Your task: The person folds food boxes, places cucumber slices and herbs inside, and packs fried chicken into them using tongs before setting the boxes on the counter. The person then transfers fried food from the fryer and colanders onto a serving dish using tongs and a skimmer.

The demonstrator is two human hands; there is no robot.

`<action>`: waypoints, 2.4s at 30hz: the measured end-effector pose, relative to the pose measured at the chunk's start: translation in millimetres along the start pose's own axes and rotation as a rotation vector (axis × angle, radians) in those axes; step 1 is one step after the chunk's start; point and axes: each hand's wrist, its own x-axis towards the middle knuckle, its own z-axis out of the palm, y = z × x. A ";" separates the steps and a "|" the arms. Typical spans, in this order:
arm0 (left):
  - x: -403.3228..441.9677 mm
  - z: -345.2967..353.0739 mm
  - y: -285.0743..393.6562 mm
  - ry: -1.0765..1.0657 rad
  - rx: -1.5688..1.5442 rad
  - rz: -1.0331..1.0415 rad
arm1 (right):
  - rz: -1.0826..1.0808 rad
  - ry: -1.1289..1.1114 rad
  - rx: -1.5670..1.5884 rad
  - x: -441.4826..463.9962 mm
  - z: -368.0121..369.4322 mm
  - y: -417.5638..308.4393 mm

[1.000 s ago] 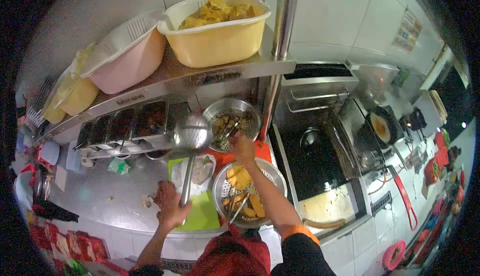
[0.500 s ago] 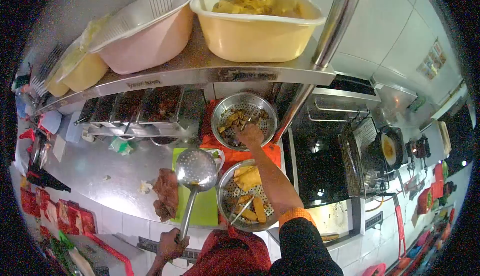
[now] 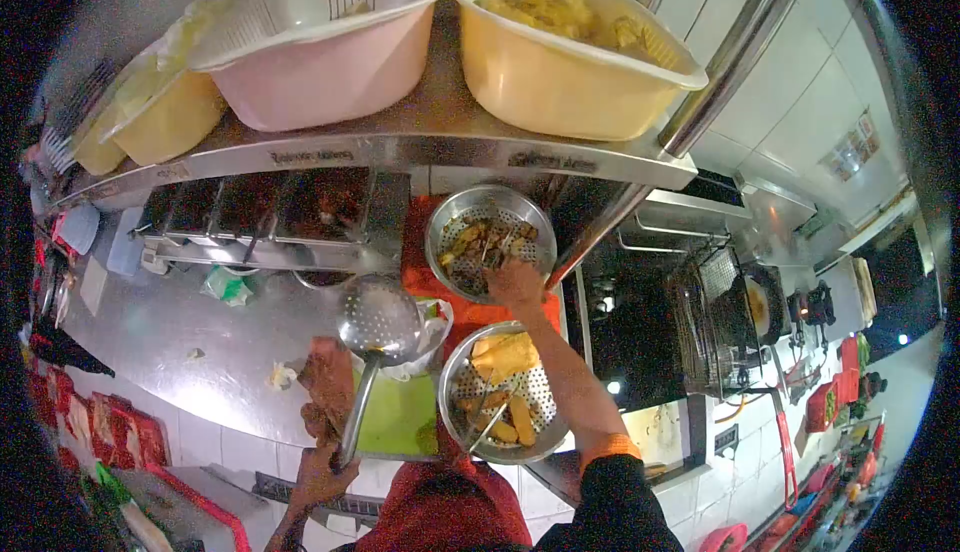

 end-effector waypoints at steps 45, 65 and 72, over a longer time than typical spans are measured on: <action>12.0 -2.9 5.9 -0.279 -0.495 -0.197 | -0.008 0.212 0.298 -49.8 -32.5 31.0; 66.7 40.8 46.6 -0.411 -0.641 -0.113 | -0.098 0.332 0.130 -24.7 12.4 25.9; 78.9 45.4 54.8 -0.450 -0.645 -0.104 | -0.057 0.251 0.179 -28.8 10.3 36.0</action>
